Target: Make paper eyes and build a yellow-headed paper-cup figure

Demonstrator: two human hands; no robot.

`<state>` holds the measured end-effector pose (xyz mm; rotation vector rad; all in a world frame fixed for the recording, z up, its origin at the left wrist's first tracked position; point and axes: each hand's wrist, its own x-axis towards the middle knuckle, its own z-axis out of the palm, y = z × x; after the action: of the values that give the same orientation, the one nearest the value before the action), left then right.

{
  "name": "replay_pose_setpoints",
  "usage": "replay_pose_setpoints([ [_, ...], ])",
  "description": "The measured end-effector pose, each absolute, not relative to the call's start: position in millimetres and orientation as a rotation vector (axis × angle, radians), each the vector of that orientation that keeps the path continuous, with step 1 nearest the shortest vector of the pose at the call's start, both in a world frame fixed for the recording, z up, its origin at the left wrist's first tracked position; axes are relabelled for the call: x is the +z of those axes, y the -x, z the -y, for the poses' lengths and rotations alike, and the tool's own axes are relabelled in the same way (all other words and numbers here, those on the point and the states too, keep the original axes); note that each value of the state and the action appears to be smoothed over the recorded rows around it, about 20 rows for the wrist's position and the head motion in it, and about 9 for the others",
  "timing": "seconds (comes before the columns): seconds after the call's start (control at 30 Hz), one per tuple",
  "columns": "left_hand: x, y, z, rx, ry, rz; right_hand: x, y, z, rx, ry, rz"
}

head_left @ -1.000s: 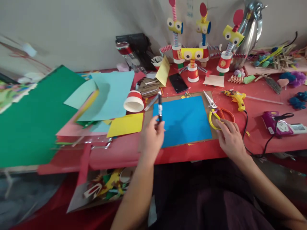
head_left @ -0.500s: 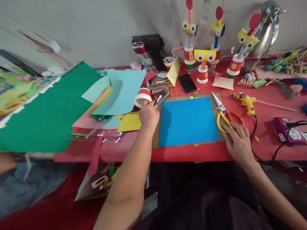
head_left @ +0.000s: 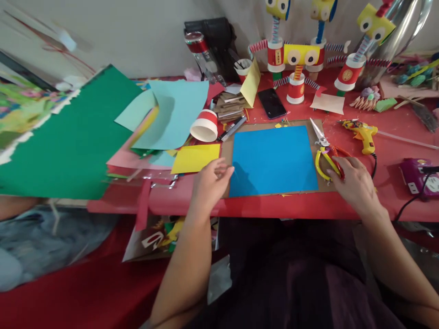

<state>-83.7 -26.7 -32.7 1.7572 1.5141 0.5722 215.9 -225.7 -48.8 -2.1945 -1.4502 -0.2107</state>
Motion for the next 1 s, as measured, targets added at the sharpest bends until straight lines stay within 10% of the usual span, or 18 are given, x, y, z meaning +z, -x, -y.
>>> replay_pose_setpoints([
  [1.0, -0.8, 78.6, 41.2, 0.507, -1.191, -1.18, -59.0, -223.7, 215.1, -0.239, 2.262, 1.501],
])
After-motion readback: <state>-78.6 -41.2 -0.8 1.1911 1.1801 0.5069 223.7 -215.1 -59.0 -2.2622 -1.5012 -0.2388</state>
